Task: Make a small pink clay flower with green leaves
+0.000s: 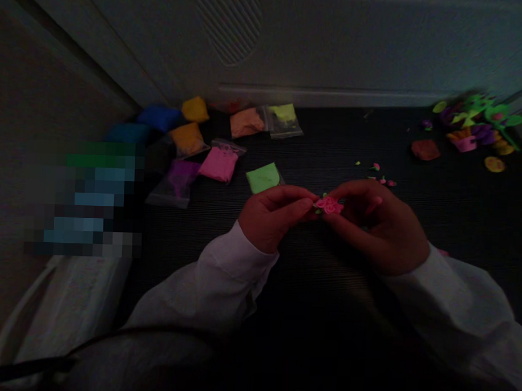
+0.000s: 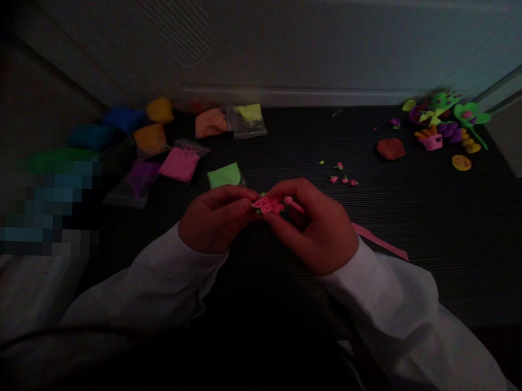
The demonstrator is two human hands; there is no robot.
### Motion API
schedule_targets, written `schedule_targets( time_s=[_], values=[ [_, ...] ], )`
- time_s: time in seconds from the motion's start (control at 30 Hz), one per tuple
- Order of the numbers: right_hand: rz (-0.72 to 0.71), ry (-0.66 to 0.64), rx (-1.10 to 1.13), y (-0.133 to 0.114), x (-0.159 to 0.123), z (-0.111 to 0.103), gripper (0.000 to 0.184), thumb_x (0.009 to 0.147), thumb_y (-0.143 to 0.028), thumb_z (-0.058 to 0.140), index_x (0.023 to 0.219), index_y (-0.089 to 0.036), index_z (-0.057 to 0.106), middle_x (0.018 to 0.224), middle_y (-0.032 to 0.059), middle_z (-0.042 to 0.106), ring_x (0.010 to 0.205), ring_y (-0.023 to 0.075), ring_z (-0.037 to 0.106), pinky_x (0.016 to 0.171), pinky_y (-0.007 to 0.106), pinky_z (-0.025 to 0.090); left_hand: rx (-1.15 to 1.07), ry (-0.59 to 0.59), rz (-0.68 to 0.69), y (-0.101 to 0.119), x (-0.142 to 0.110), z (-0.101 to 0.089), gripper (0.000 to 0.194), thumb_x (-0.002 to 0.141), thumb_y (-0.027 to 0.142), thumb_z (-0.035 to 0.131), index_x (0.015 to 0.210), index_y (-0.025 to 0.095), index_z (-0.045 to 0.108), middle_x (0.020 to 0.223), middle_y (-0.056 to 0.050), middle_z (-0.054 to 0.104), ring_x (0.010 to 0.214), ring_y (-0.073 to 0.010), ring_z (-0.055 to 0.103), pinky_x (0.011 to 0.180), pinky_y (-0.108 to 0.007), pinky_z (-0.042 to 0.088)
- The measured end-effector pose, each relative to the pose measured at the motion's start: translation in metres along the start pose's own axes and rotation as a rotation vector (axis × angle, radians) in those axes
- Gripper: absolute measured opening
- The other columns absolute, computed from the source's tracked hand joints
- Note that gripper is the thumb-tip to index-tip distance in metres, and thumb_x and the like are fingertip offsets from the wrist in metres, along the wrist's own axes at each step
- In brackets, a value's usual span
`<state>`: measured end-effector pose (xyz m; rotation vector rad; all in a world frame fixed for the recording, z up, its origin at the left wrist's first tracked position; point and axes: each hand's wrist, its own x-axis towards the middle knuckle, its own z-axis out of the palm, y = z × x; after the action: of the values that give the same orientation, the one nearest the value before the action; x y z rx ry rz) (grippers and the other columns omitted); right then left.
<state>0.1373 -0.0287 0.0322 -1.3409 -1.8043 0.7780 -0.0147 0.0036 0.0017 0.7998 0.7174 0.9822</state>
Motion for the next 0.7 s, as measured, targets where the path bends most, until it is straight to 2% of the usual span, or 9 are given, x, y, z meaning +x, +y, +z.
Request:
schedule_targets(
  time_s=[0.13, 0.3, 0.5, 0.7],
  values=[
    [0.007, -0.001, 0.02, 0.0002, -0.0003, 0.0002, 0.022, 0.071, -0.022, 0.055, 0.091, -0.021, 0.049, 0.083, 0.0016, 0.056, 0.073, 0.012, 0.054, 0.06, 0.024, 0.045, -0.041, -0.02, -0.03, 0.0013, -0.0009, 0.0009, 0.01, 0.059, 0.017, 0.063, 0.069, 0.016, 0.061, 0.07, 0.0, 0.063, 0.067, -0.0106, 0.059, 0.068, -0.028, 0.049],
    [0.002, 0.004, -0.005, 0.0006, -0.0004, -0.0005, 0.023, 0.069, -0.024, 0.056, 0.091, -0.021, 0.05, 0.083, 0.0021, 0.056, 0.072, 0.0127, 0.054, 0.059, 0.025, 0.045, -0.007, -0.031, 0.001, -0.0014, -0.0007, -0.0007, 0.012, 0.057, 0.015, 0.065, 0.066, 0.015, 0.058, 0.073, 0.0, 0.063, 0.069, -0.0111, 0.059, 0.068, -0.028, 0.049],
    [0.011, -0.005, 0.022, -0.0001, 0.0007, -0.0011, 0.021, 0.07, -0.023, 0.055, 0.091, -0.021, 0.05, 0.082, 0.0013, 0.056, 0.068, 0.0109, 0.053, 0.056, 0.023, 0.044, 0.193, 0.002, 0.147, -0.0022, -0.0037, 0.0004, 0.015, 0.056, 0.014, 0.065, 0.069, 0.016, 0.057, 0.072, 0.001, 0.062, 0.066, -0.01, 0.058, 0.064, -0.025, 0.049],
    [0.081, -0.028, 0.061, 0.001, 0.0011, -0.0002, 0.021, 0.07, -0.026, 0.055, 0.089, -0.02, 0.05, 0.079, 0.0008, 0.055, 0.059, 0.0089, 0.05, 0.048, 0.022, 0.04, 0.378, 0.053, 0.214, 0.005, -0.0087, 0.0062, 0.011, 0.06, 0.015, 0.063, 0.069, 0.015, 0.057, 0.065, 0.0, 0.061, 0.059, -0.0094, 0.058, 0.059, -0.023, 0.048]
  ],
)
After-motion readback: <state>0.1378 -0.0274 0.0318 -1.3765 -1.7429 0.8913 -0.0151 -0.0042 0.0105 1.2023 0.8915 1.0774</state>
